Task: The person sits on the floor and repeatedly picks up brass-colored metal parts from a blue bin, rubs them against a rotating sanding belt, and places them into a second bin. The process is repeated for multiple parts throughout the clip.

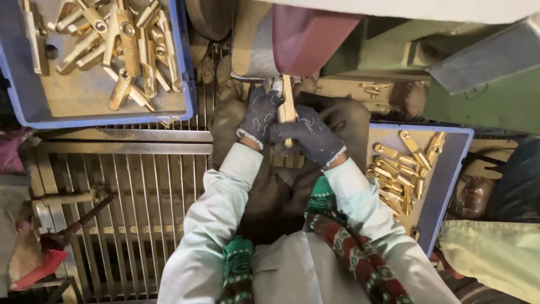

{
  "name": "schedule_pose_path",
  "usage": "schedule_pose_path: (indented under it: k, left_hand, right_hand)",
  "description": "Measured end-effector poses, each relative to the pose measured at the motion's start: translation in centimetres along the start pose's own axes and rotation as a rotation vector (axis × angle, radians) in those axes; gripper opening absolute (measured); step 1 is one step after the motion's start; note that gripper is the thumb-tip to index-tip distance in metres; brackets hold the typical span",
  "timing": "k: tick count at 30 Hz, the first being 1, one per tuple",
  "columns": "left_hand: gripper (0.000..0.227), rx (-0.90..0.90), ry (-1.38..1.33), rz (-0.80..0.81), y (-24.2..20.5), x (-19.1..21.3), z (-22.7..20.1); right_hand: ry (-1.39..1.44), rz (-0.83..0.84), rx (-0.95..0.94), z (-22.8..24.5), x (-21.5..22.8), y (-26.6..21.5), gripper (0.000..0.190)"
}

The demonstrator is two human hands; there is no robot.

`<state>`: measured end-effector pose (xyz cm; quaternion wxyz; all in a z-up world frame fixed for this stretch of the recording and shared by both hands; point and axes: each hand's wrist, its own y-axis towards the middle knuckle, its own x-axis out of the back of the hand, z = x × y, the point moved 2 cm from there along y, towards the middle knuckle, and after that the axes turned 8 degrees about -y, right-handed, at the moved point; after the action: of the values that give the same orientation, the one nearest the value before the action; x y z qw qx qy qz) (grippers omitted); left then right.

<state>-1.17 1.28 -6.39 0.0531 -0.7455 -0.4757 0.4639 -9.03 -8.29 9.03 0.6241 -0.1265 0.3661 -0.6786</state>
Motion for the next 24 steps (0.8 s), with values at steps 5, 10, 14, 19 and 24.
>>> schedule_pose_path:
  k: [5,10,14,19,24]
  left_hand:
    - [0.034,0.026,-0.455,0.103,1.6,-0.9,1.0]
    - [0.042,-0.148,-0.102,0.403,-2.8,-1.4,-2.8]
    - [0.047,-0.196,0.317,0.254,-8.1,0.3,-4.5]
    - [0.053,-0.420,0.030,0.010,-10.9,8.1,-11.9]
    - [0.062,-0.706,-0.041,-0.010,-9.2,21.2,-20.8]
  right_hand:
    - [-0.394,0.018,0.286,1.5,2.1,1.9,0.013]
    - [-0.887,-0.109,0.751,1.2,1.5,-2.1,0.043]
    - [-0.589,-0.032,0.517,-0.9,-0.8,-5.6,0.059]
    - [-0.602,-0.293,0.496,-3.7,0.4,-8.7,0.065]
    - [-0.299,-0.782,0.419,-7.0,13.9,-12.3,0.039]
